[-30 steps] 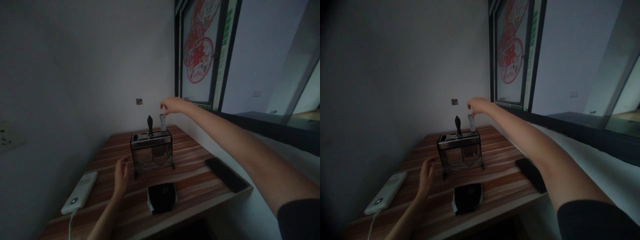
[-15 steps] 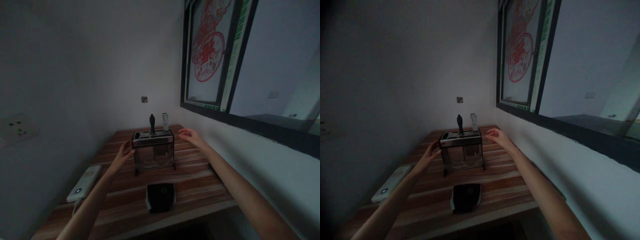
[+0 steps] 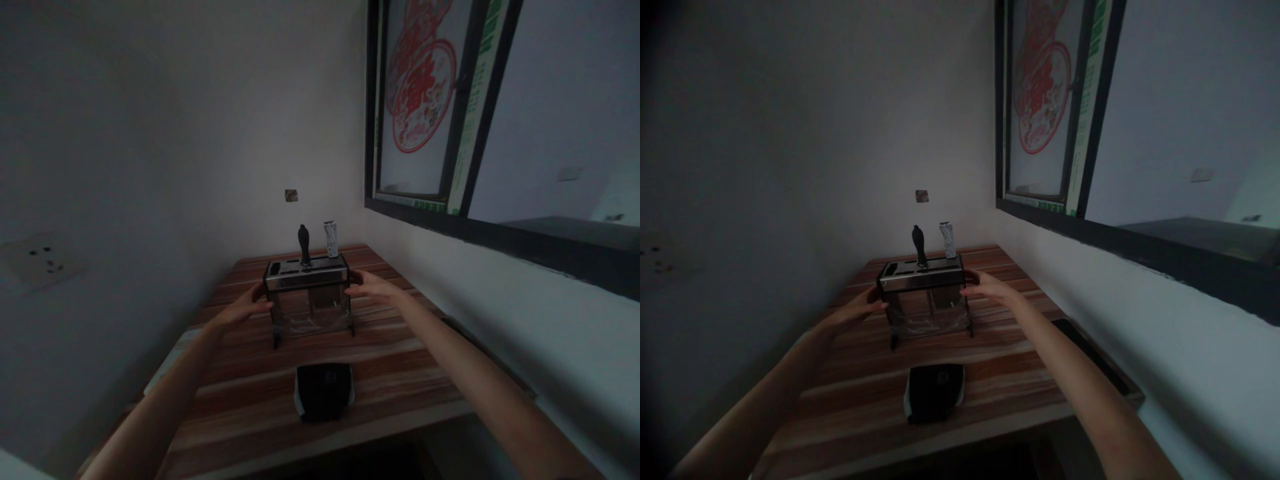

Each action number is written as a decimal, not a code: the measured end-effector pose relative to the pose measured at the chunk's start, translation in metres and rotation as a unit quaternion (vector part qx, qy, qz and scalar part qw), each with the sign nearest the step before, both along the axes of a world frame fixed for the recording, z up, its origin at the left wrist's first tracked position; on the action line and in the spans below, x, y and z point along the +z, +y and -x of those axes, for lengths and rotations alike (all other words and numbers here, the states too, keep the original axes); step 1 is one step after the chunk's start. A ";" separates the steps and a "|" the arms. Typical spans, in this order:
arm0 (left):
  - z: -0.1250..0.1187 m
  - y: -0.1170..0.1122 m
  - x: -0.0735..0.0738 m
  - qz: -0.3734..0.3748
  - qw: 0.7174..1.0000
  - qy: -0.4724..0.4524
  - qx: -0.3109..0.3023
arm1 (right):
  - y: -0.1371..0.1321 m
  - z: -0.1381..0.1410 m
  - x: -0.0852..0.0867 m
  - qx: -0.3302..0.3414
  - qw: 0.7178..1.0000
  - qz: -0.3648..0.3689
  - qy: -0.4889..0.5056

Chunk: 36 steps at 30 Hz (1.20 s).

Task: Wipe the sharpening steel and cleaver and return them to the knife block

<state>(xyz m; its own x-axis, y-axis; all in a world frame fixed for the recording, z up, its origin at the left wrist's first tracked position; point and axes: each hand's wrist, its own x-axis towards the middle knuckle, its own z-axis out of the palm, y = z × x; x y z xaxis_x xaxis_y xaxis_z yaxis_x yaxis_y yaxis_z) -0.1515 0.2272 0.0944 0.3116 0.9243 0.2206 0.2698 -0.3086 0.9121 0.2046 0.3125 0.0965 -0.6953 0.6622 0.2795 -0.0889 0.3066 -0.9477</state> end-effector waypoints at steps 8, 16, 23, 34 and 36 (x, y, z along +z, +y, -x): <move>0.005 0.013 -0.004 -0.008 1.000 -0.001 0.013 | 0.005 0.000 0.002 -0.004 1.000 -0.012 -0.013; 0.002 0.010 -0.005 -0.025 0.999 -0.004 0.045 | 0.007 0.003 -0.001 -0.050 0.995 -0.087 -0.021; -0.002 0.010 -0.006 -0.036 0.998 0.000 0.052 | 0.016 -0.001 -0.003 -0.065 0.992 -0.108 -0.031; -0.047 0.026 0.004 -0.051 0.998 0.000 0.037 | 0.028 -0.043 0.004 -0.090 0.993 -0.075 -0.015; -0.059 0.030 0.005 -0.053 0.998 -0.006 0.033 | 0.031 -0.054 0.005 -0.098 0.993 -0.063 -0.013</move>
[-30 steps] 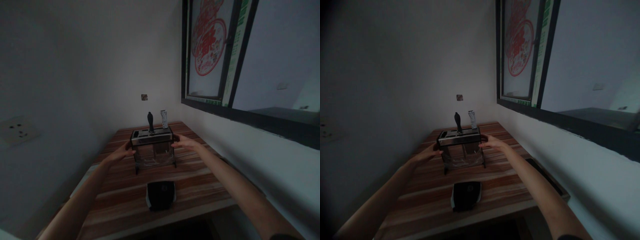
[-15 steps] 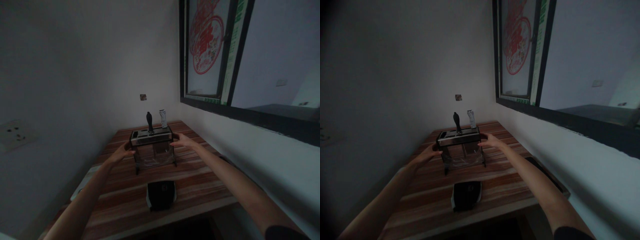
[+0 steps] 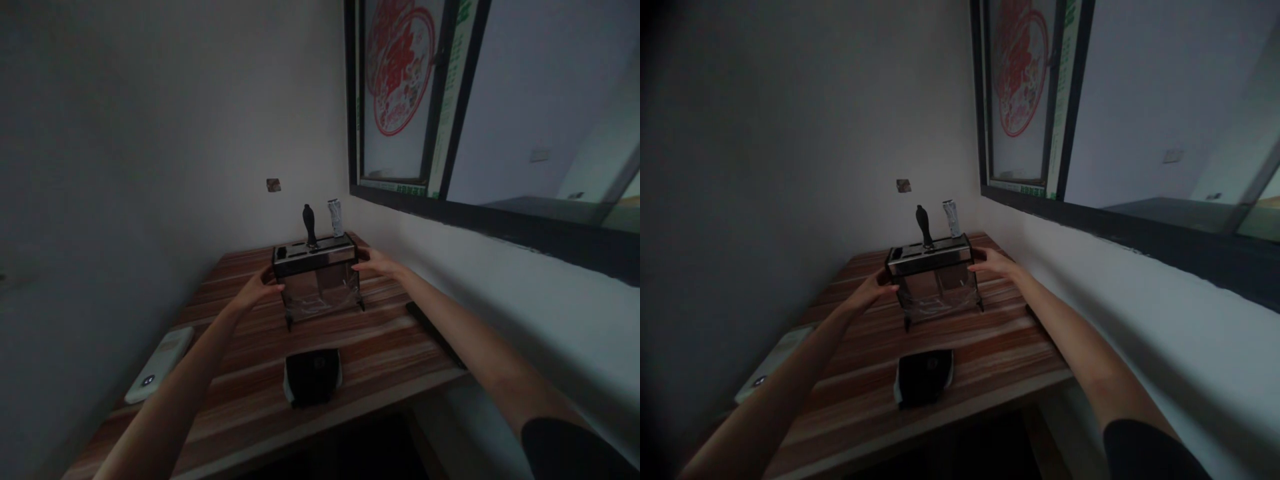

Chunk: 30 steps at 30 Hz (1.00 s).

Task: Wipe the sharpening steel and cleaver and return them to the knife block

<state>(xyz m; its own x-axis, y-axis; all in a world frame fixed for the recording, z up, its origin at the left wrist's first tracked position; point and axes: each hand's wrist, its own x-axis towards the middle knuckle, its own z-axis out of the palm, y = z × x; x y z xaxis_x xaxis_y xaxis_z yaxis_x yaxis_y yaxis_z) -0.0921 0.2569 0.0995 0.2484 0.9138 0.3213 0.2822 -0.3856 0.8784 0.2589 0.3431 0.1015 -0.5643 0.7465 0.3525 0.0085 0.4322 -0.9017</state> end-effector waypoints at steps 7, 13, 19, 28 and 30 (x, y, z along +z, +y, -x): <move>-0.037 0.017 -0.003 0.004 1.000 -0.025 -0.016 | 0.002 -0.039 0.001 -0.019 0.999 0.041 0.030; -0.060 0.034 -0.009 0.009 0.999 -0.028 -0.040 | -0.001 -0.065 -0.002 -0.031 0.995 0.078 0.046; -0.074 0.042 -0.011 0.010 0.998 -0.031 -0.052 | -0.005 -0.080 -0.002 -0.040 0.994 0.088 0.044; -0.079 0.046 -0.011 0.021 0.998 -0.032 -0.055 | -0.003 -0.086 -0.006 -0.034 0.995 0.084 0.046; -0.079 0.046 -0.012 0.021 0.998 -0.031 -0.053 | -0.003 -0.086 -0.007 -0.032 0.995 0.085 0.047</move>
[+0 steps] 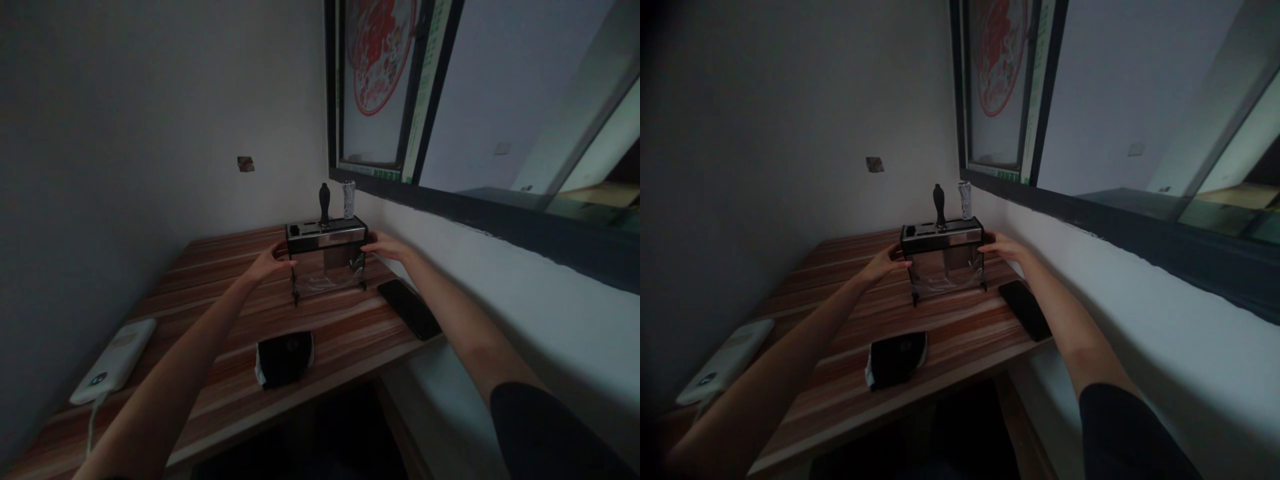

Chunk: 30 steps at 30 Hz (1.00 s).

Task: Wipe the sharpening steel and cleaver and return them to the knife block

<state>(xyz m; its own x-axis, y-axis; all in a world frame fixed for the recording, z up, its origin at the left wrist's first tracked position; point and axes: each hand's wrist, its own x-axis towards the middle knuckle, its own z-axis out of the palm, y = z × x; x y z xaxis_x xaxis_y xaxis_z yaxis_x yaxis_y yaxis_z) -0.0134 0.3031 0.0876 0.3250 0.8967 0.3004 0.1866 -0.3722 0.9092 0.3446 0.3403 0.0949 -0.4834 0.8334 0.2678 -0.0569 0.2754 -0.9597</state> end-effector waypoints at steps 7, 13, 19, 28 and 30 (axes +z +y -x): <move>0.000 0.003 -0.002 -0.003 1.000 0.006 -0.002 | 0.004 -0.002 -0.004 -0.006 1.000 0.003 -0.012; 0.002 0.008 -0.007 -0.009 1.000 0.012 0.007 | 0.011 -0.006 -0.008 0.002 1.000 -0.004 -0.015; 0.002 0.007 -0.008 -0.015 0.999 0.023 0.019 | 0.013 -0.007 -0.008 0.018 1.000 0.005 -0.021; 0.004 0.007 -0.009 -0.033 0.999 0.037 0.015 | 0.010 -0.006 -0.006 0.022 1.000 0.010 -0.015; 0.004 0.009 -0.010 -0.034 0.999 0.039 0.018 | 0.010 -0.006 -0.007 0.023 1.000 0.016 -0.008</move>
